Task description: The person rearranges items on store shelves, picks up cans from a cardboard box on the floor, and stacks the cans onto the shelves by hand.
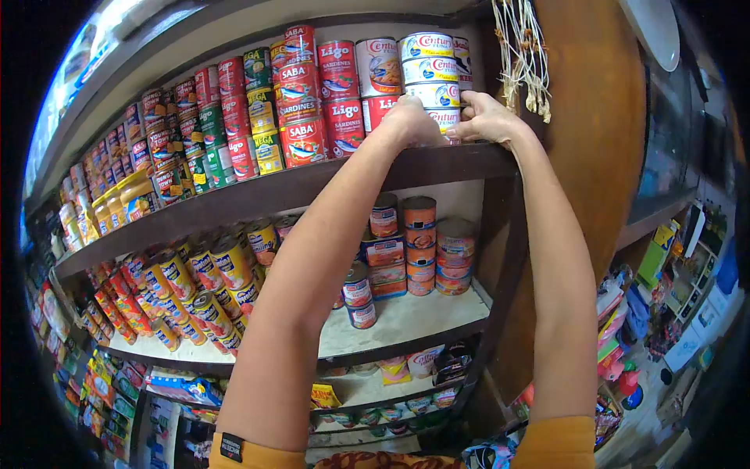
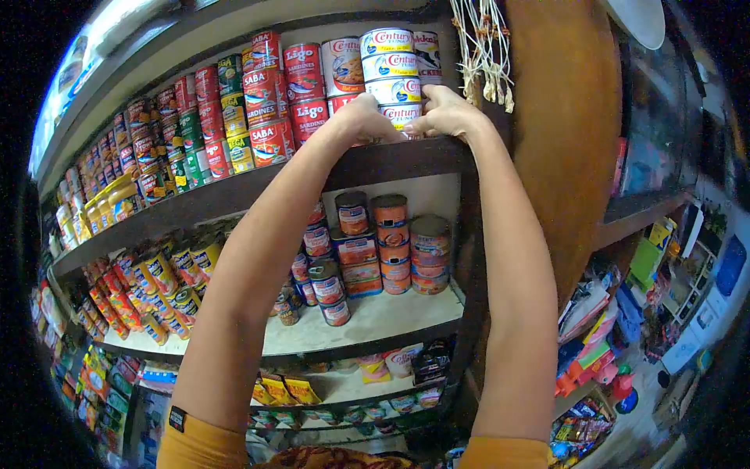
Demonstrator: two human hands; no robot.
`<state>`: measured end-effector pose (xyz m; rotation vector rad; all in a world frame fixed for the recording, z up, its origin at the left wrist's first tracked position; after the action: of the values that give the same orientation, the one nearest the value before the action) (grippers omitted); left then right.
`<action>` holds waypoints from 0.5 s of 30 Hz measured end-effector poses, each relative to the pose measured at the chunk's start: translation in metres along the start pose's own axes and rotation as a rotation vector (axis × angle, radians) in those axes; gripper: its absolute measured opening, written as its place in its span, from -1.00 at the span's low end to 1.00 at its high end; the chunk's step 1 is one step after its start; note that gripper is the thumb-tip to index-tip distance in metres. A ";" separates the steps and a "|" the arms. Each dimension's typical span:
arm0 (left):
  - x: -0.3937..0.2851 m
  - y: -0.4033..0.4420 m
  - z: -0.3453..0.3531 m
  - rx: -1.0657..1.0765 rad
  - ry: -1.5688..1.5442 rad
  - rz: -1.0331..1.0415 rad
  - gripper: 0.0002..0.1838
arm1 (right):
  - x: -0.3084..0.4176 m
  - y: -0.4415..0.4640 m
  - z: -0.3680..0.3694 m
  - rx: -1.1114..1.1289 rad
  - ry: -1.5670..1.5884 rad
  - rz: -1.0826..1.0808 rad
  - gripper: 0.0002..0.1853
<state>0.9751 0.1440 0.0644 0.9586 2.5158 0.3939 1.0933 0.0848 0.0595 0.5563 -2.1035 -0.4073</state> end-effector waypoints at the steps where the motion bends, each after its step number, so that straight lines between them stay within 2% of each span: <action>1: 0.003 0.001 0.001 0.015 0.003 0.003 -0.18 | 0.001 0.000 0.002 0.005 0.027 -0.013 -0.35; 3: 0.002 0.004 0.003 0.041 0.007 0.011 -0.18 | 0.002 -0.003 0.001 -0.011 -0.006 -0.023 -0.35; 8: 0.000 -0.004 -0.009 -0.148 0.039 -0.070 -0.12 | -0.002 0.002 0.001 -0.001 -0.042 0.000 -0.37; 13: 0.004 0.009 0.001 -0.077 -0.036 -0.041 -0.03 | -0.007 -0.001 -0.001 -0.035 0.039 0.113 -0.35; 15: 0.018 0.031 0.007 -0.082 -0.087 -0.058 0.05 | -0.004 -0.003 -0.001 -0.029 -0.003 0.096 -0.34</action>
<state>0.9841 0.1791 0.0652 0.8512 2.4238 0.4243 1.0962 0.0844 0.0560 0.4357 -2.1142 -0.3837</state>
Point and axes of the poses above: each hand's wrist, its own y-axis towards the middle knuckle, its own z-axis out of the palm, x = y × z, the point moved 7 cm from there along y, towards the middle knuckle, and after that the axes turned 3 degrees about x, right-handed, at the moved point
